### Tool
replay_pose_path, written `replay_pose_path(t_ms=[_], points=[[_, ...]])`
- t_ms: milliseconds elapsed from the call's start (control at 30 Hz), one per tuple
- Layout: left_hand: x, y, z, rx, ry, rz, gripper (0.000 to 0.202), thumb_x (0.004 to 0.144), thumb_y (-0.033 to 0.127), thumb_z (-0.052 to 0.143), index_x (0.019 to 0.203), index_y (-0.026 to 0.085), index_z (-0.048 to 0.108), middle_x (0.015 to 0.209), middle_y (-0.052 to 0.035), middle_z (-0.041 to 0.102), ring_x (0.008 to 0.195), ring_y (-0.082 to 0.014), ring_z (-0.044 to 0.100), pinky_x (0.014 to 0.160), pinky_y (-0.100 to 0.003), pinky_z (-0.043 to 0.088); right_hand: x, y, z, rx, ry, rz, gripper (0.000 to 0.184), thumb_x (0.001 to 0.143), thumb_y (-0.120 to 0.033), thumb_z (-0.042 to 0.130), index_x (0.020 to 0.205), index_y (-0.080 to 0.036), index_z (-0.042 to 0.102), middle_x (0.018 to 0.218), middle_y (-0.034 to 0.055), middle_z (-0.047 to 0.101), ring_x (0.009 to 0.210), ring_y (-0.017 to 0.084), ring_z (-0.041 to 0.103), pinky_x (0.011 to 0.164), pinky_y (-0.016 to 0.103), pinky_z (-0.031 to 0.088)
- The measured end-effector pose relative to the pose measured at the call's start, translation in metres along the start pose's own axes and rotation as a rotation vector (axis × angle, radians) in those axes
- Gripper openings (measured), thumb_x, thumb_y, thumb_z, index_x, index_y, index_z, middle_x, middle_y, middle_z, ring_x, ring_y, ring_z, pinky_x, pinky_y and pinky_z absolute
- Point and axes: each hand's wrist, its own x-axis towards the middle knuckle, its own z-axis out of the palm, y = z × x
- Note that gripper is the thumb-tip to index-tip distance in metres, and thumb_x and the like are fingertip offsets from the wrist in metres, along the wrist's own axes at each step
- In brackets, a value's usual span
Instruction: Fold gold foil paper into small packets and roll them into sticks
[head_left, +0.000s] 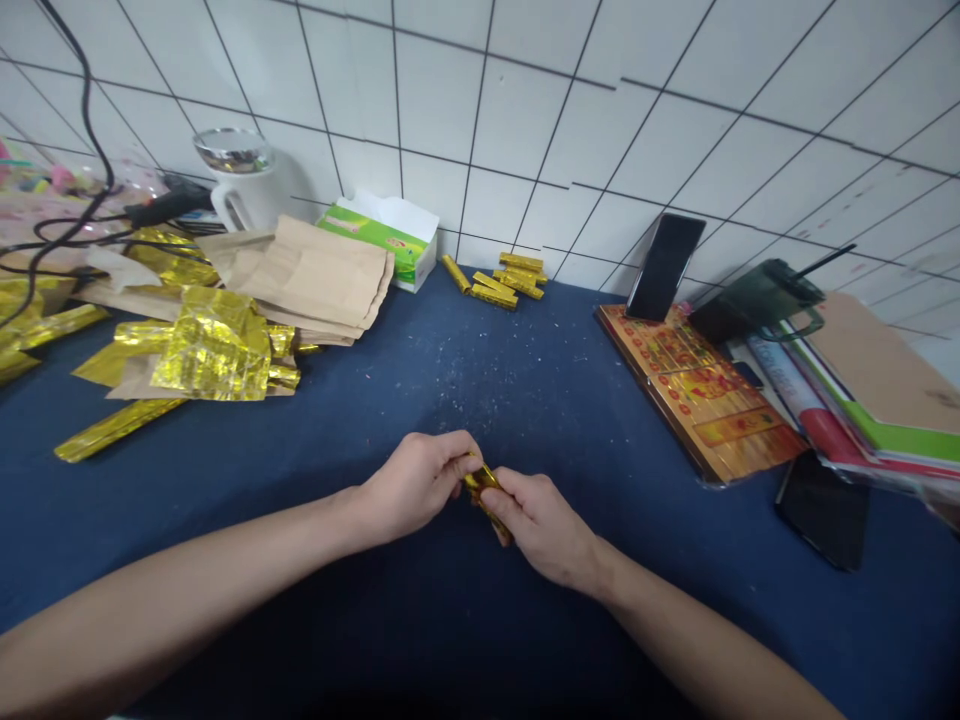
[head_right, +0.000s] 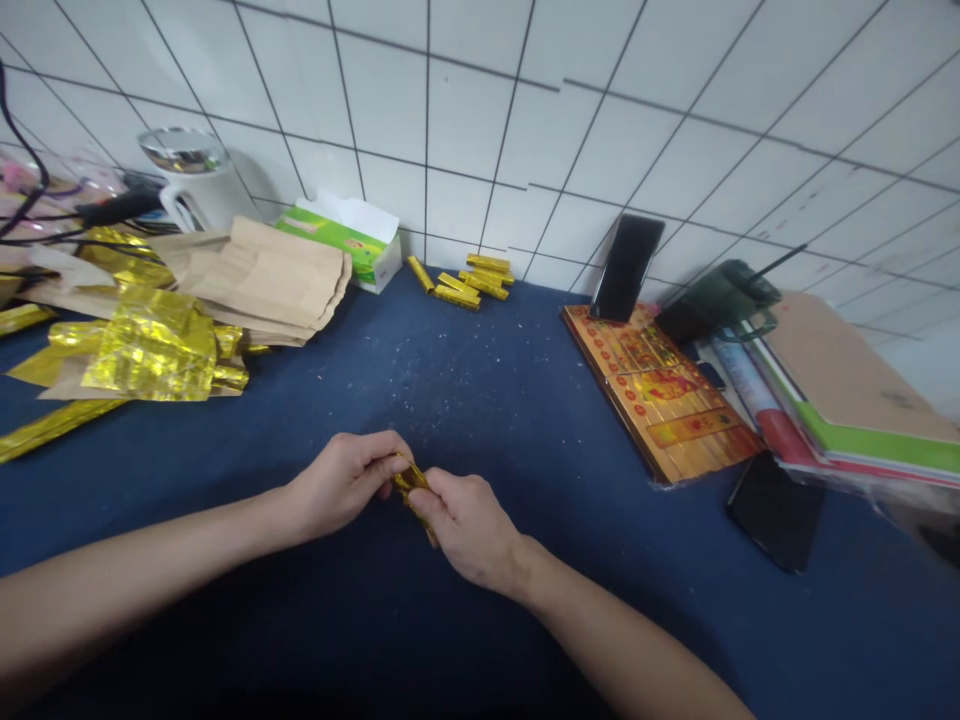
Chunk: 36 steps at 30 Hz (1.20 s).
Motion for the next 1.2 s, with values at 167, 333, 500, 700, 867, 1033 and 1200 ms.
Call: replay_pose_path(t_ms=[167, 333, 500, 700, 867, 1033, 1200], points=[[0.003, -0.003, -0.005, -0.012, 0.024, -0.045, 0.022, 0.087, 0.023, 0.038, 0.072, 0.016, 0.053, 0.051, 0.0057, 0.046, 0.047, -0.0067, 0.044, 0.048, -0.017, 0.036, 0.0, -0.002, -0.001, -0.024, 0.035, 0.006, 0.034, 0.091, -0.036, 0.033, 0.062, -0.02, 0.039, 0.047, -0.0059, 0.045, 0.042, 0.007, 0.043, 0.045, 0.02, 0.035], [0.004, 0.0, -0.004, -0.032, 0.012, -0.054, 0.022, 0.087, 0.022, 0.038, 0.072, 0.015, 0.052, 0.05, 0.0057, 0.045, 0.046, -0.0068, 0.044, 0.046, -0.017, 0.036, -0.002, -0.005, -0.002, 0.108, 0.005, 0.09, 0.032, 0.089, -0.037, 0.038, 0.064, -0.019, 0.042, 0.046, -0.0066, 0.044, 0.041, 0.006, 0.041, 0.042, 0.019, 0.033], [0.001, 0.003, 0.001, 0.032, 0.002, 0.063, 0.019, 0.086, 0.018, 0.039, 0.073, 0.016, 0.052, 0.053, 0.0054, 0.047, 0.047, -0.0062, 0.045, 0.046, -0.016, 0.036, -0.003, -0.005, -0.002, 0.236, -0.114, 0.153, 0.024, 0.082, -0.028, 0.051, 0.061, -0.018, 0.046, 0.048, -0.0066, 0.047, 0.042, 0.006, 0.041, 0.043, 0.018, 0.033], [-0.002, -0.003, -0.001, 0.034, 0.026, 0.139, 0.019, 0.087, 0.018, 0.039, 0.076, 0.016, 0.054, 0.054, 0.0051, 0.048, 0.048, -0.0058, 0.046, 0.047, -0.016, 0.037, -0.003, -0.002, -0.001, 0.261, -0.095, 0.149, 0.019, 0.083, -0.025, 0.049, 0.067, -0.017, 0.052, 0.044, -0.0075, 0.046, 0.04, 0.005, 0.039, 0.044, 0.018, 0.033], [0.0, -0.006, -0.012, 0.034, 0.125, 0.144, 0.021, 0.088, 0.023, 0.04, 0.077, 0.015, 0.055, 0.055, 0.0041, 0.049, 0.047, -0.0061, 0.046, 0.047, -0.016, 0.037, -0.005, 0.001, -0.002, 0.26, -0.136, 0.174, 0.026, 0.088, -0.032, 0.041, 0.073, -0.016, 0.055, 0.043, -0.0065, 0.048, 0.038, 0.006, 0.039, 0.041, 0.018, 0.033], [0.0, -0.007, -0.014, 0.008, 0.109, 0.13, 0.022, 0.088, 0.024, 0.039, 0.078, 0.014, 0.056, 0.058, 0.0028, 0.052, 0.049, -0.0064, 0.047, 0.048, -0.017, 0.038, -0.007, 0.001, -0.002, 0.202, -0.088, 0.124, 0.029, 0.088, -0.036, 0.042, 0.072, -0.016, 0.055, 0.044, -0.0065, 0.046, 0.038, 0.006, 0.04, 0.043, 0.019, 0.034], [0.002, -0.009, -0.015, -0.066, 0.076, 0.039, 0.022, 0.087, 0.027, 0.04, 0.076, 0.015, 0.055, 0.053, 0.0049, 0.048, 0.046, -0.006, 0.044, 0.046, -0.016, 0.036, -0.008, 0.002, -0.002, 0.3, -0.086, 0.094, 0.038, 0.085, -0.05, 0.042, 0.075, -0.015, 0.054, 0.047, -0.0046, 0.048, 0.04, 0.006, 0.04, 0.041, 0.019, 0.032]])
